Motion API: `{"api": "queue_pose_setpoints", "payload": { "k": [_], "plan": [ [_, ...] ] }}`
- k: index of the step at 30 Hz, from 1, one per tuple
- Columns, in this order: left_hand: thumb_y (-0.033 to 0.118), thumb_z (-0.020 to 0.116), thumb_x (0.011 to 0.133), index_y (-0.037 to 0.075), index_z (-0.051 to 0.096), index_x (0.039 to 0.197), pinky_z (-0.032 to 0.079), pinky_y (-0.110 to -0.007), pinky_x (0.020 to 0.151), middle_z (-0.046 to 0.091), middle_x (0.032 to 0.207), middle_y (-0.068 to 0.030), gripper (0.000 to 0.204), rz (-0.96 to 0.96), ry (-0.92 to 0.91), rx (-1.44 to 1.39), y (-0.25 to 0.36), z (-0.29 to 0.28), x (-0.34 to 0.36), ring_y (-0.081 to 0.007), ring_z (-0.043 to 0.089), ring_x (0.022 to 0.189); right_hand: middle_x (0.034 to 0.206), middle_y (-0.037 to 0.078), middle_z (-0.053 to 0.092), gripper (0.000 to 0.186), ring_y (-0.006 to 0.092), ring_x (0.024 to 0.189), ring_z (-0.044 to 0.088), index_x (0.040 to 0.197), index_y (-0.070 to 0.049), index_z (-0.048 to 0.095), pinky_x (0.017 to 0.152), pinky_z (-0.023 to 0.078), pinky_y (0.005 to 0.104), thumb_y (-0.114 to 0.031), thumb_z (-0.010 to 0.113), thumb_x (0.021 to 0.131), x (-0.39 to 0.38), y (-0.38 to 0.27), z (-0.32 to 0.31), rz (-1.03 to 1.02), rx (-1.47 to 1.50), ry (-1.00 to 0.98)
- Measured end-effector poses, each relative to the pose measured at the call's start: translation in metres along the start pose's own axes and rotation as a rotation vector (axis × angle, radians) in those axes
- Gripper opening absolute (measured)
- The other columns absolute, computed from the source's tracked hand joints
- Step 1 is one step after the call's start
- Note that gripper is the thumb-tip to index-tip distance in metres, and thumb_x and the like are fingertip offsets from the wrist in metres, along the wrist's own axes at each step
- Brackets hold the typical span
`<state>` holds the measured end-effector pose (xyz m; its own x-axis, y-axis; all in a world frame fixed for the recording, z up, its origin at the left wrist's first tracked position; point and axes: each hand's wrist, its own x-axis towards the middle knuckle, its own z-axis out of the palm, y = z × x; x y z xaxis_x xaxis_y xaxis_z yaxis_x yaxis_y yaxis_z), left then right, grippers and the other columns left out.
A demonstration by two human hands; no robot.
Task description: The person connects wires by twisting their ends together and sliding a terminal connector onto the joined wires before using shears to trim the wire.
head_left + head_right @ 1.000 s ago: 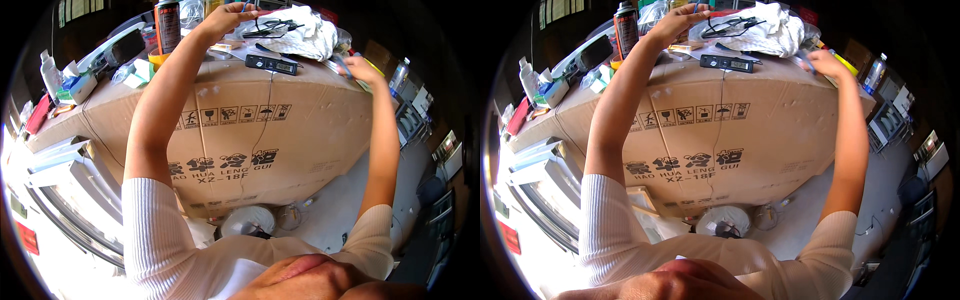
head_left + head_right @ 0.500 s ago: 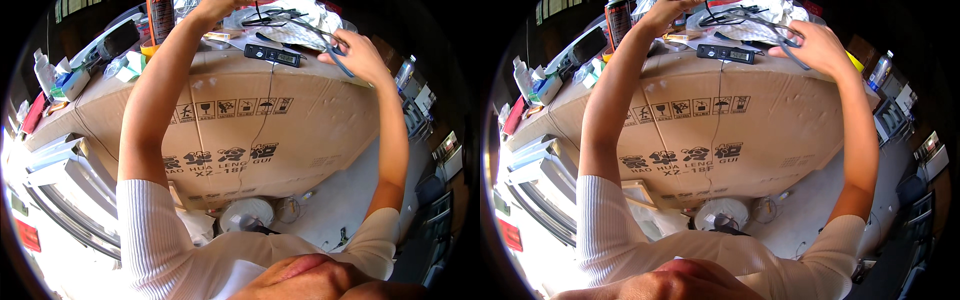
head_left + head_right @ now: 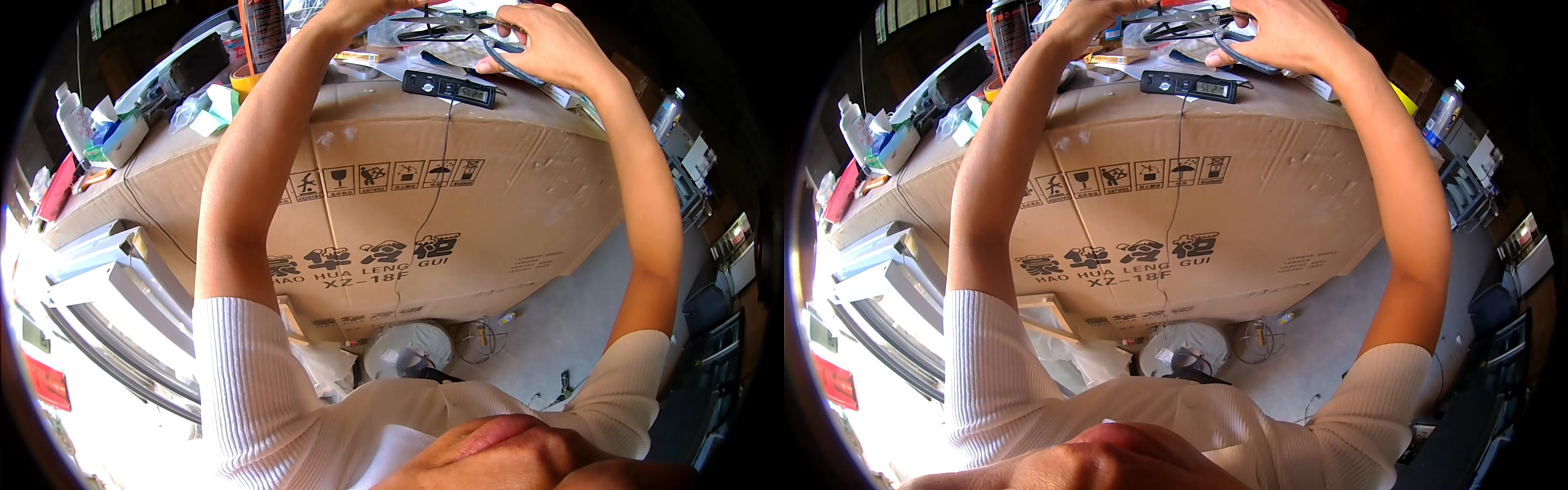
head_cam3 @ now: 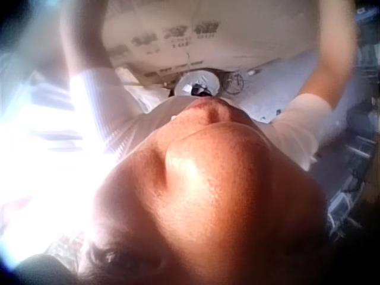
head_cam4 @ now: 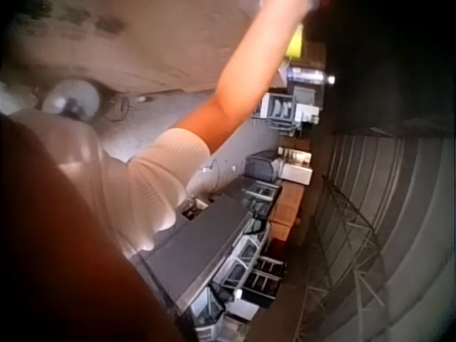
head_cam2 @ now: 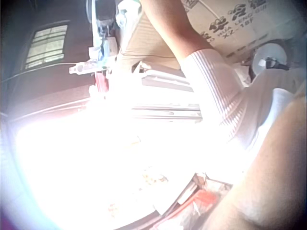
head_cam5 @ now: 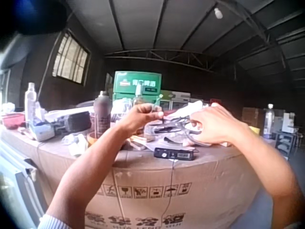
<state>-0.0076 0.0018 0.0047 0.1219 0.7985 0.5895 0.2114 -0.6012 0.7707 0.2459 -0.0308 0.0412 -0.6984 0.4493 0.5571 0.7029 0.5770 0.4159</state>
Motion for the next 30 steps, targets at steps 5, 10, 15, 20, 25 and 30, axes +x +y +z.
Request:
{"api": "queue_pose_setpoints", "payload": {
  "k": [5,10,15,20,25,30],
  "plan": [
    [0.021,0.069,0.086,0.010,0.070,0.092,0.038,-0.019,0.053,0.065,0.081,0.0036,0.012,0.139,0.002,0.002,-0.006,0.002,0.002,-0.0048,0.052,0.064,0.083,0.018,0.066,0.053,0.0335,0.083,0.064,0.078,-0.002,0.065,0.072,0.048,0.0409,-0.052,0.073,0.064,0.002,-0.004,-0.004,-0.025,-0.006,-0.025],
    [0.021,0.070,0.086,0.012,0.071,0.093,0.030,-0.020,0.044,0.066,0.078,0.0042,0.012,-0.072,0.039,0.061,0.016,0.007,-0.013,-0.0043,0.044,0.053,0.083,0.018,0.066,0.056,0.0331,0.083,0.064,0.080,-0.001,0.066,0.072,0.048,0.0403,-0.054,0.074,0.064,0.003,0.001,0.001,-0.023,-0.014,-0.026],
    [0.020,0.070,0.085,0.012,0.071,0.092,0.031,-0.020,0.045,0.066,0.078,0.0041,0.011,-0.032,0.045,0.069,0.012,0.006,-0.010,-0.0043,0.046,0.054,0.081,0.017,0.066,0.057,0.0328,0.080,0.064,0.079,-0.001,0.066,0.071,0.048,0.0396,-0.056,0.075,0.063,0.002,-0.011,-0.013,-0.021,0.025,-0.061],
    [0.017,0.071,0.085,0.009,0.071,0.093,0.043,-0.023,0.061,0.067,0.081,0.0026,0.011,0.091,0.016,0.025,-0.007,0.000,0.004,-0.0065,0.055,0.069,0.077,0.017,0.065,0.054,0.0328,0.076,0.063,0.077,-0.002,0.066,0.068,0.048,0.0398,-0.054,0.075,0.063,0.007,-0.009,-0.008,-0.036,0.036,-0.043],
    [0.016,0.070,0.085,0.008,0.072,0.092,0.045,-0.023,0.066,0.067,0.082,0.0023,0.010,0.097,0.023,0.010,-0.006,0.003,0.003,-0.0070,0.056,0.074,0.071,0.017,0.064,0.050,0.0338,0.070,0.062,0.072,-0.003,0.065,0.064,0.047,0.0403,-0.050,0.077,0.063,0.008,-0.004,-0.003,-0.027,0.026,-0.041],
    [0.018,0.067,0.088,0.009,0.069,0.094,0.044,-0.022,0.064,0.066,0.084,0.0026,0.011,0.061,0.016,-0.080,-0.008,0.005,0.004,-0.0061,0.056,0.073,0.072,0.018,0.063,0.041,0.0352,0.071,0.062,0.071,-0.003,0.064,0.062,0.047,0.0406,-0.042,0.075,0.066,0.003,0.005,0.000,-0.057,0.021,-0.008]
  ]
}}
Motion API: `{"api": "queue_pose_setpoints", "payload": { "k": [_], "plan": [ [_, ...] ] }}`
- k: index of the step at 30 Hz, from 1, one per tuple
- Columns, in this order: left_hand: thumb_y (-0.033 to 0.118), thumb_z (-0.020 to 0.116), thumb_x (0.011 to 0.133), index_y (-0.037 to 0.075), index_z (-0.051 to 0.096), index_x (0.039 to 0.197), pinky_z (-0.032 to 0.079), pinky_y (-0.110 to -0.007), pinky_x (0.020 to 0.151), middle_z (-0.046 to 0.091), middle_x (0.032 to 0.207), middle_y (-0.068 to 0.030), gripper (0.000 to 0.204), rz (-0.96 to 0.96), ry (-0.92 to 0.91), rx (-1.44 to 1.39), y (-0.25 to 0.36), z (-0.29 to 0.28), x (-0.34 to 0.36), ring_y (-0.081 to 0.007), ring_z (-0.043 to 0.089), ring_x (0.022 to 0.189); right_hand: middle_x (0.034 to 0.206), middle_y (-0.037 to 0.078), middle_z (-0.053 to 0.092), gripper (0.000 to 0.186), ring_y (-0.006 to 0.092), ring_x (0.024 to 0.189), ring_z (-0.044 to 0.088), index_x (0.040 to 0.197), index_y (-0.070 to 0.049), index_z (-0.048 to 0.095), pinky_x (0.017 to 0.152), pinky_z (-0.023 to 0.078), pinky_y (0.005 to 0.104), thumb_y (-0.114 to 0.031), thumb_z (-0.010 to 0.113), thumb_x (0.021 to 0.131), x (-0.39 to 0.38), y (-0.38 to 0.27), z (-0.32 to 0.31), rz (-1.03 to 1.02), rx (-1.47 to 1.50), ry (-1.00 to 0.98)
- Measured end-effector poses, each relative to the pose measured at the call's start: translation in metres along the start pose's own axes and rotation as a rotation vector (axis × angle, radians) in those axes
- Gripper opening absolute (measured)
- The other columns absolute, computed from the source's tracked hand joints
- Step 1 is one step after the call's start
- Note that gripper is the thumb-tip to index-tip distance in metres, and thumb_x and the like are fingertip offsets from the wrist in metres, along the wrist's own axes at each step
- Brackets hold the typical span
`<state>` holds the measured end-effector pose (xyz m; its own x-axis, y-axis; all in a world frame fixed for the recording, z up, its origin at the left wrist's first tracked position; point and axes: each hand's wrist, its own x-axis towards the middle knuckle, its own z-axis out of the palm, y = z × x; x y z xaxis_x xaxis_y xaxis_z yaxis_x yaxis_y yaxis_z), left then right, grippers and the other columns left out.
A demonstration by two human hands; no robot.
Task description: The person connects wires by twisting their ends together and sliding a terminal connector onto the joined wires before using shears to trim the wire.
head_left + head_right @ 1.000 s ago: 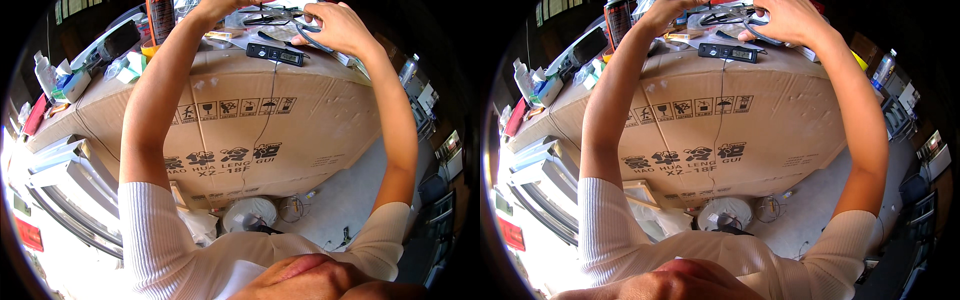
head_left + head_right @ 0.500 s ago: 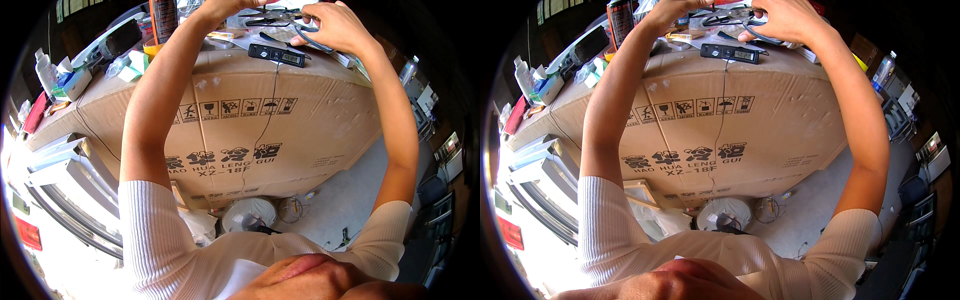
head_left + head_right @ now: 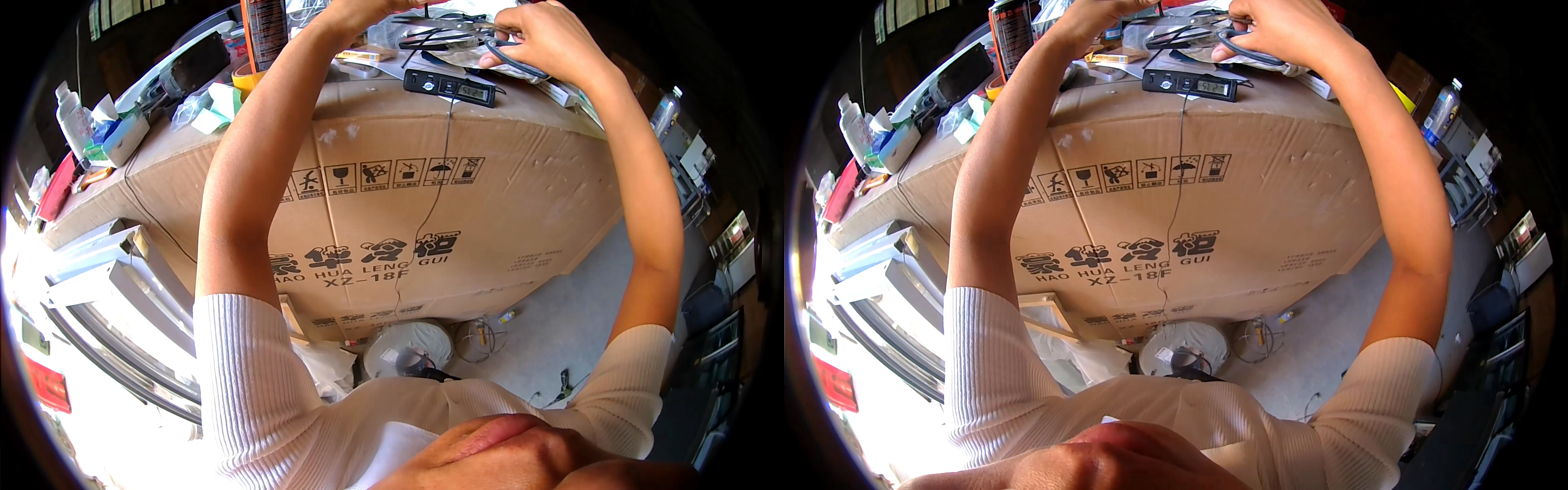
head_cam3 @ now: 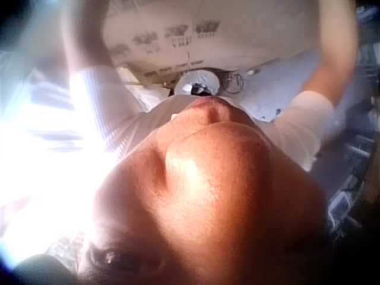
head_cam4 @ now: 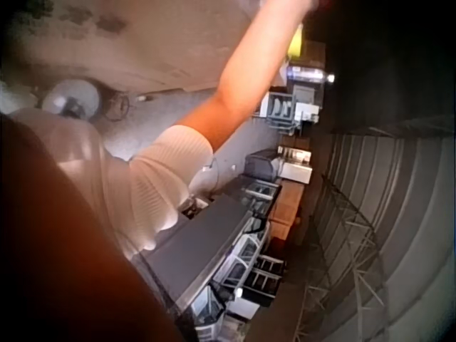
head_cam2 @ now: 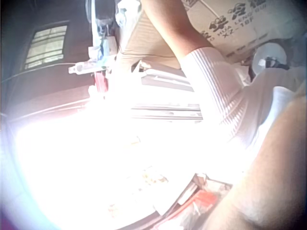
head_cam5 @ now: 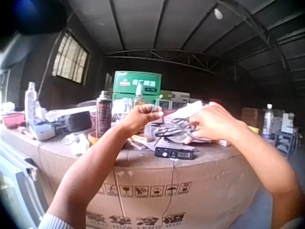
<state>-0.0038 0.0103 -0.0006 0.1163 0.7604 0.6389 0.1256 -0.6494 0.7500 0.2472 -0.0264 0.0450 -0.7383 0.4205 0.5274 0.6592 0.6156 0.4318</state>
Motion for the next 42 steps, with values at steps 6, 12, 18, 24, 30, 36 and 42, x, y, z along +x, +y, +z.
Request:
{"api": "queue_pose_setpoints", "payload": {
  "k": [6,12,18,24,30,36,42],
  "plan": [
    [0.026,0.059,0.093,0.017,0.062,0.097,0.042,-0.024,0.065,0.060,0.081,0.0033,0.011,-0.061,0.048,0.019,-0.012,-0.021,0.009,-0.0082,0.053,0.074,0.071,0.011,0.057,0.036,0.0244,0.067,0.055,0.083,-0.005,0.064,0.063,0.044,0.0337,-0.038,0.072,0.072,-0.044,0.034,0.020,0.231,0.143,0.226],
    [0.039,0.052,0.093,0.017,0.058,0.102,0.039,-0.030,0.068,0.050,0.084,0.0003,0.025,-0.306,0.173,0.095,0.000,-0.015,0.006,-0.0122,0.043,0.070,0.066,0.002,0.056,0.049,0.0107,0.063,0.052,0.081,-0.002,0.066,0.058,0.040,0.0265,-0.046,0.082,0.066,-0.139,0.109,0.016,0.543,0.272,-0.218],
    [0.030,0.054,0.096,0.011,0.065,0.099,0.032,-0.018,0.057,0.053,0.074,0.0070,0.022,0.057,0.166,0.067,0.016,0.012,-0.005,-0.0042,0.041,0.063,0.079,0.005,0.067,0.044,0.0114,0.075,0.060,0.097,-0.001,0.069,0.069,0.046,0.0257,-0.031,0.082,0.068,-0.151,0.133,0.054,0.448,0.414,-0.318],
    [0.027,0.061,0.091,0.011,0.063,0.117,0.028,-0.014,0.053,0.065,0.095,0.0040,0.031,0.026,0.022,-0.046,0.047,0.107,-0.125,0.0003,0.036,0.061,0.093,0.005,0.069,0.035,0.0103,0.085,0.062,0.111,0.000,0.065,0.078,0.048,0.0243,-0.009,0.072,0.078,-0.111,0.163,0.090,0.396,0.539,-0.456],
    [0.025,0.063,0.090,0.008,0.062,0.104,0.030,-0.015,0.051,0.064,0.091,0.0031,0.021,-0.368,0.112,-0.598,0.011,0.145,-0.208,-0.0011,0.040,0.063,0.103,0.009,0.068,0.037,0.0191,0.091,0.063,0.113,0.002,0.062,0.083,0.048,0.0294,-0.003,0.066,0.077,-0.092,0.217,0.150,0.103,0.373,-0.380],
    [0.039,0.064,0.088,0.014,0.063,0.086,0.028,-0.017,0.052,0.055,0.072,0.0094,0.025,-0.492,0.174,-0.754,-0.021,0.163,-0.248,-0.0012,0.035,0.060,0.079,0.013,0.068,0.014,0.0238,0.073,0.067,0.083,-0.007,0.072,0.066,0.050,0.0351,-0.014,0.072,0.070,-0.103,0.132,0.110,0.224,0.148,-0.078],
    [0.041,0.064,0.088,0.013,0.064,0.084,0.026,-0.017,0.051,0.056,0.072,0.0087,0.028,-0.605,0.208,-0.754,-0.040,0.188,-0.267,-0.0008,0.035,0.059,0.088,0.017,0.067,0.014,0.0272,0.080,0.065,0.087,-0.005,0.071,0.069,0.049,0.0378,-0.015,0.066,0.079,-0.121,0.077,0.111,0.386,0.555,0.327]
  ]
}}
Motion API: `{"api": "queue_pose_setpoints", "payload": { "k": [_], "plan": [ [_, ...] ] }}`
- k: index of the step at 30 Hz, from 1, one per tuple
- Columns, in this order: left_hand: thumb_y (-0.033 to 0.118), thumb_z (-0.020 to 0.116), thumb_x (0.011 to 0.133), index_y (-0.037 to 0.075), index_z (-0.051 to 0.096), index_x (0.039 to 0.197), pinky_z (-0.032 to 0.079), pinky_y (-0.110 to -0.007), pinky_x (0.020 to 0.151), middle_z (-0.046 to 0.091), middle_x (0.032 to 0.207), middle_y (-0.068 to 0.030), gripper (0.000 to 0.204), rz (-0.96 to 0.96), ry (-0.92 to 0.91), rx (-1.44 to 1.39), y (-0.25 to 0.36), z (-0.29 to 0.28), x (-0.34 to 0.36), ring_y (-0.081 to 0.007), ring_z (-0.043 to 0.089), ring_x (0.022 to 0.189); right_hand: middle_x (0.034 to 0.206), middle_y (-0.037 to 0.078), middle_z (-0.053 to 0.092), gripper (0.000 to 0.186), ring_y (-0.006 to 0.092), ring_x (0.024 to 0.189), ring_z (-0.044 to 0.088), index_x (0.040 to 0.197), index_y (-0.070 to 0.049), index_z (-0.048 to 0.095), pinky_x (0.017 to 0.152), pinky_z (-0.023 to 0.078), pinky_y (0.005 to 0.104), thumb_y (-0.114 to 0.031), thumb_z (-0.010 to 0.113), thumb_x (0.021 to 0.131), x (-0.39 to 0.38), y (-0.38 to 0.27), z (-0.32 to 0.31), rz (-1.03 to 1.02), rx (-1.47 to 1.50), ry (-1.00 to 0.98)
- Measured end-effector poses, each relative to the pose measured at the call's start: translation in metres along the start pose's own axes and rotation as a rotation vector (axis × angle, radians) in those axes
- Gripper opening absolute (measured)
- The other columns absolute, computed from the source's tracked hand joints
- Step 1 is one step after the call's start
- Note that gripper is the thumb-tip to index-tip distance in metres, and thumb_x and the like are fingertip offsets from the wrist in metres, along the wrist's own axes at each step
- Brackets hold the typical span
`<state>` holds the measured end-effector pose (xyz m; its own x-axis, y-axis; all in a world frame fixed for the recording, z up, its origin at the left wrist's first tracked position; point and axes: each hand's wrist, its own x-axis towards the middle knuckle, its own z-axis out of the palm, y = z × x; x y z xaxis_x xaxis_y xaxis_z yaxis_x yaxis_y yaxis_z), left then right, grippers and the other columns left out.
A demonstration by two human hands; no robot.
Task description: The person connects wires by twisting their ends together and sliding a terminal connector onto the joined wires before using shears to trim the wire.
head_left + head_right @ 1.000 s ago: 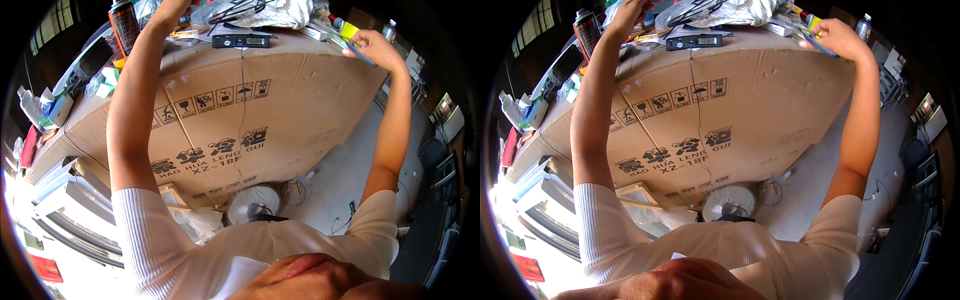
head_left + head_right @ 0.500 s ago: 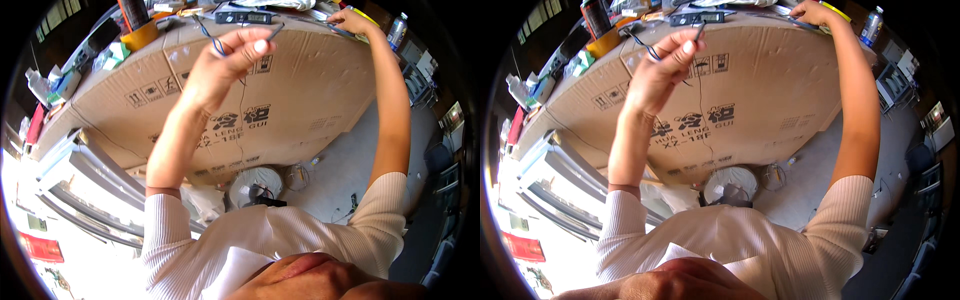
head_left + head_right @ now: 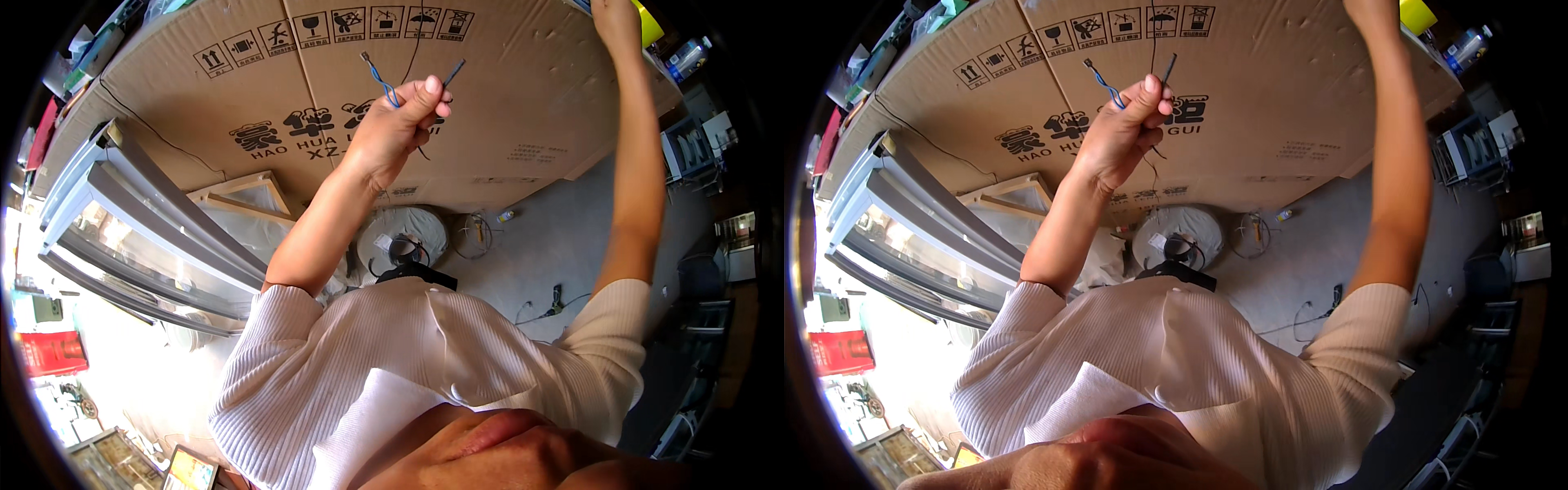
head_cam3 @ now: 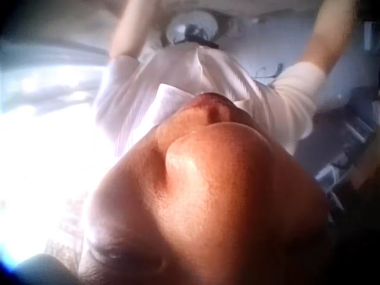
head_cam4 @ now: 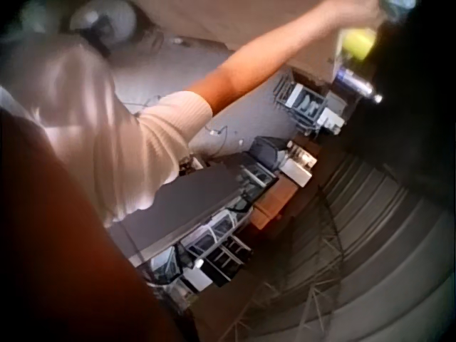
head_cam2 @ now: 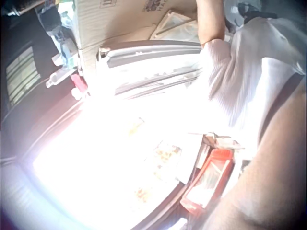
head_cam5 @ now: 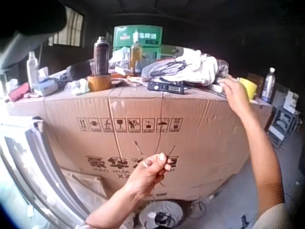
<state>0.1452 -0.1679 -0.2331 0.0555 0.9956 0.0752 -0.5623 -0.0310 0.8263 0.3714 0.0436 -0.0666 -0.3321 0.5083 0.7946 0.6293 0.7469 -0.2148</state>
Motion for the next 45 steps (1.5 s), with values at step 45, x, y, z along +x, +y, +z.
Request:
{"api": "queue_pose_setpoints", "payload": {
  "k": [45],
  "plan": [
    [0.024,0.066,0.090,0.001,0.066,0.105,0.044,-0.021,0.080,0.065,0.093,-0.0024,0.028,-0.118,-0.042,0.334,-0.104,0.014,-0.029,-0.0088,0.058,0.088,0.089,0.007,0.069,0.016,0.0084,0.074,0.062,0.102,-0.002,0.068,0.067,0.050,0.0207,-0.010,0.066,0.088,-0.302,-0.085,0.048,0.817,1.203,0.237]
  ]
}}
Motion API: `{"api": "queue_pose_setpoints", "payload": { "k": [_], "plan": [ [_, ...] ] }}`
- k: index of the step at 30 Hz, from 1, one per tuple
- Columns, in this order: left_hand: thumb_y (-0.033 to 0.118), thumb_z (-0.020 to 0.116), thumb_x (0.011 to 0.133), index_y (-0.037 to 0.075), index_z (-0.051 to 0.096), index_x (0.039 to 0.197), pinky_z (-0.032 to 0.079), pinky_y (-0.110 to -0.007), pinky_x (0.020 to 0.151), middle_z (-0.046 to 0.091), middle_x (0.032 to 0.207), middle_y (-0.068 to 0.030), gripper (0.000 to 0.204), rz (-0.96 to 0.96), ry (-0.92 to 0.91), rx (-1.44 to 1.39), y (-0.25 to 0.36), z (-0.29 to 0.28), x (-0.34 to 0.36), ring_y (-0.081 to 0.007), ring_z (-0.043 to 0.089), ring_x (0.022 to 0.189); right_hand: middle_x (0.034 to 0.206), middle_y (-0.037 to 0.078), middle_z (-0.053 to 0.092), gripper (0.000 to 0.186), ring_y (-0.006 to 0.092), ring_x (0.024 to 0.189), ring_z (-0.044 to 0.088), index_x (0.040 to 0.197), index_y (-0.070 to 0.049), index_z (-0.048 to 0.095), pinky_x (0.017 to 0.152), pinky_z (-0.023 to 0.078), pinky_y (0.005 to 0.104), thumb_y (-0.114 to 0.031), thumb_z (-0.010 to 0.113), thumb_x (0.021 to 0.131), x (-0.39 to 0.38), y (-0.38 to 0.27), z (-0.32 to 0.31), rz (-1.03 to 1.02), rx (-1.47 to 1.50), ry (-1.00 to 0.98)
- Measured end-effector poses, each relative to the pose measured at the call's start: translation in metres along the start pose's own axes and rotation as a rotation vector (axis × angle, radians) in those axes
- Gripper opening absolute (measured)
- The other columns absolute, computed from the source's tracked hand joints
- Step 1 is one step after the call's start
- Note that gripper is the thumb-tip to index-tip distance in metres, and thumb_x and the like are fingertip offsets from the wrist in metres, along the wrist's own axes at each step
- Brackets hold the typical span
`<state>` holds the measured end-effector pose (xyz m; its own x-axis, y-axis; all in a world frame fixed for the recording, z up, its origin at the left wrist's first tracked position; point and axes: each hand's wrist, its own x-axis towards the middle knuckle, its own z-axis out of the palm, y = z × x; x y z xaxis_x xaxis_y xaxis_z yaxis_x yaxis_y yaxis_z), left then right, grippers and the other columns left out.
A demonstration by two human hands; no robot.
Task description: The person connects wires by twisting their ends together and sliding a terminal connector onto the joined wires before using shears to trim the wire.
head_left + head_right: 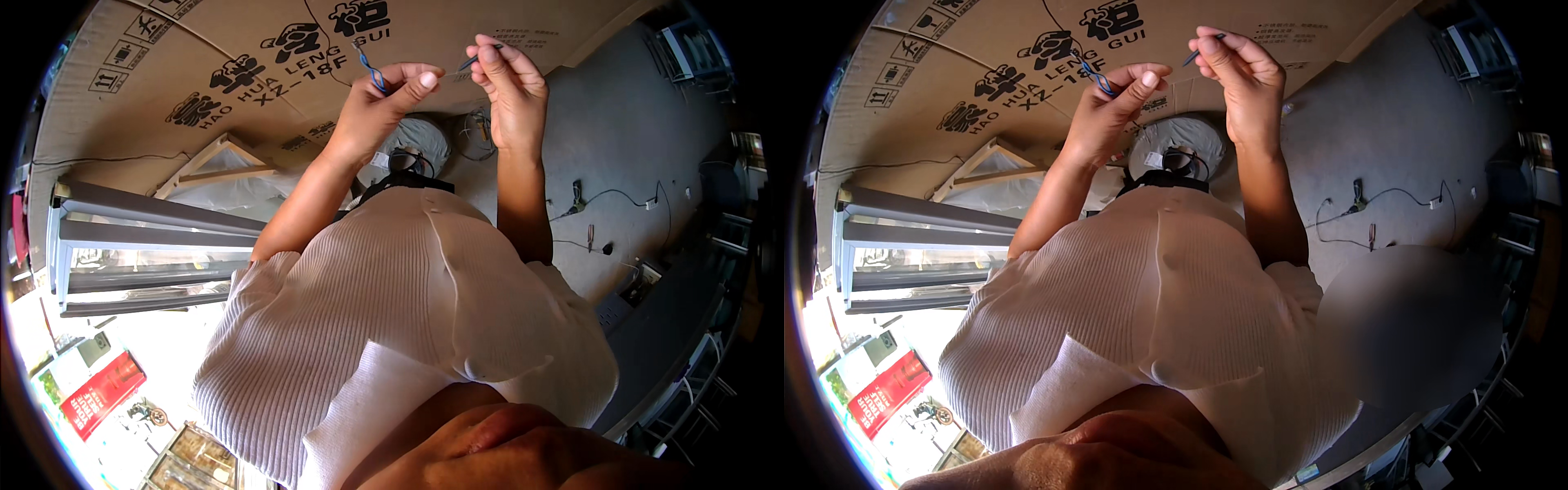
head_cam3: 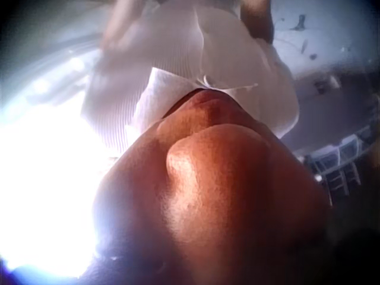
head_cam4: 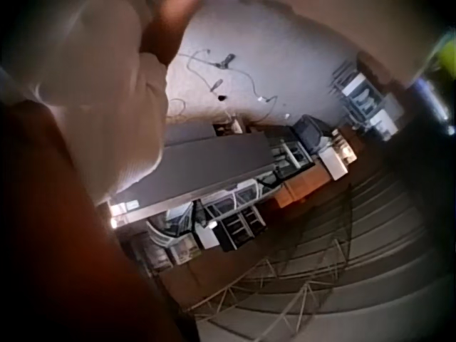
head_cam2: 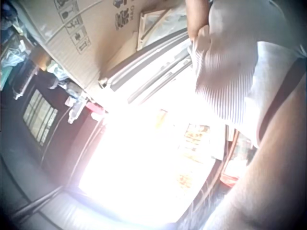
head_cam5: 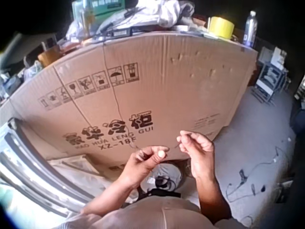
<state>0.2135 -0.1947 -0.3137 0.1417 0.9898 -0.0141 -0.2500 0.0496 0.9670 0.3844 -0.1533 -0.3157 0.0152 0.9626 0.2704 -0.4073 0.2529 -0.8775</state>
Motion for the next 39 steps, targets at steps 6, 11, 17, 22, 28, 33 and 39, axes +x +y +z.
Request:
{"api": "queue_pose_setpoints", "payload": {
  "k": [6,11,17,22,28,33,39],
  "plan": [
    [0.040,0.042,0.100,0.003,0.059,0.119,0.040,-0.019,0.068,0.063,0.101,-0.0005,0.045,-0.117,-0.121,-0.242,-0.009,-0.005,0.008,-0.0050,0.050,0.083,0.090,0.005,0.067,0.015,0.0091,0.080,0.060,0.104,-0.001,0.065,0.075,0.049,0.0224,-0.010,0.061,0.091,-0.005,0.007,0.004,-0.016,-0.042,-0.032],
    [0.051,0.031,0.098,0.010,0.028,0.145,0.035,-0.037,0.102,0.042,0.142,-0.0112,0.063,-0.040,-0.213,-0.469,-0.017,-0.017,0.011,-0.0222,0.042,0.128,0.088,0.002,0.061,0.018,0.0085,0.079,0.054,0.105,-0.002,0.062,0.072,0.043,0.0217,-0.011,0.050,0.096,-0.008,0.003,-0.004,0.032,-0.056,-0.169],
    [0.060,0.028,0.095,0.010,0.005,0.150,0.021,-0.037,0.111,0.039,0.143,-0.0131,0.078,0.047,-0.112,-0.237,-0.028,-0.016,0.005,-0.0267,0.026,0.139,0.079,-0.002,0.065,0.024,0.0089,0.063,0.048,0.105,-0.006,0.065,0.060,0.040,0.0226,-0.015,0.068,0.083,-0.022,0.003,0.012,-0.114,-0.666,-0.376],
    [0.061,0.039,0.092,0.013,0.013,0.150,0.027,-0.041,0.109,0.034,0.145,-0.0153,0.080,0.127,-0.085,-0.146,-0.033,-0.013,0.002,-0.0253,0.039,0.130,0.080,0.002,0.069,0.020,0.0139,0.067,0.060,0.094,-0.005,0.070,0.058,0.045,0.0250,-0.012,0.075,0.076,-0.026,0.013,0.026,-0.159,-0.759,-0.357],
    [0.022,0.055,0.096,0.008,0.048,0.132,0.046,-0.033,0.096,0.059,0.120,-0.0065,0.039,0.162,0.187,-0.214,-0.016,-0.043,-0.002,-0.0166,0.060,0.103,0.075,0.006,0.067,0.013,0.0152,0.065,0.060,0.087,-0.004,0.071,0.060,0.046,0.0247,-0.013,0.073,0.079,-0.019,0.012,0.022,-0.244,-0.740,-0.255],
    [0.014,0.065,0.089,0.004,0.063,0.112,0.048,-0.026,0.087,0.067,0.102,-0.0048,0.025,0.240,0.218,-0.142,-0.012,-0.051,-0.002,-0.0125,0.062,0.095,0.073,0.004,0.066,0.011,0.0183,0.067,0.059,0.084,-0.006,0.071,0.061,0.046,0.0278,-0.017,0.071,0.080,-0.020,0.018,0.024,-0.262,-0.871,-0.261],
    [0.014,0.069,0.086,0.003,0.066,0.103,0.047,-0.024,0.084,0.067,0.093,-0.0044,0.020,0.244,0.392,-0.317,-0.030,-0.046,0.002,-0.0108,0.060,0.091,0.070,0.000,0.064,0.008,0.0205,0.068,0.057,0.078,-0.010,0.070,0.062,0.047,0.0310,-0.018,0.070,0.078,-0.019,0.015,0.028,-0.511,-1.134,-0.301]
  ]
}}
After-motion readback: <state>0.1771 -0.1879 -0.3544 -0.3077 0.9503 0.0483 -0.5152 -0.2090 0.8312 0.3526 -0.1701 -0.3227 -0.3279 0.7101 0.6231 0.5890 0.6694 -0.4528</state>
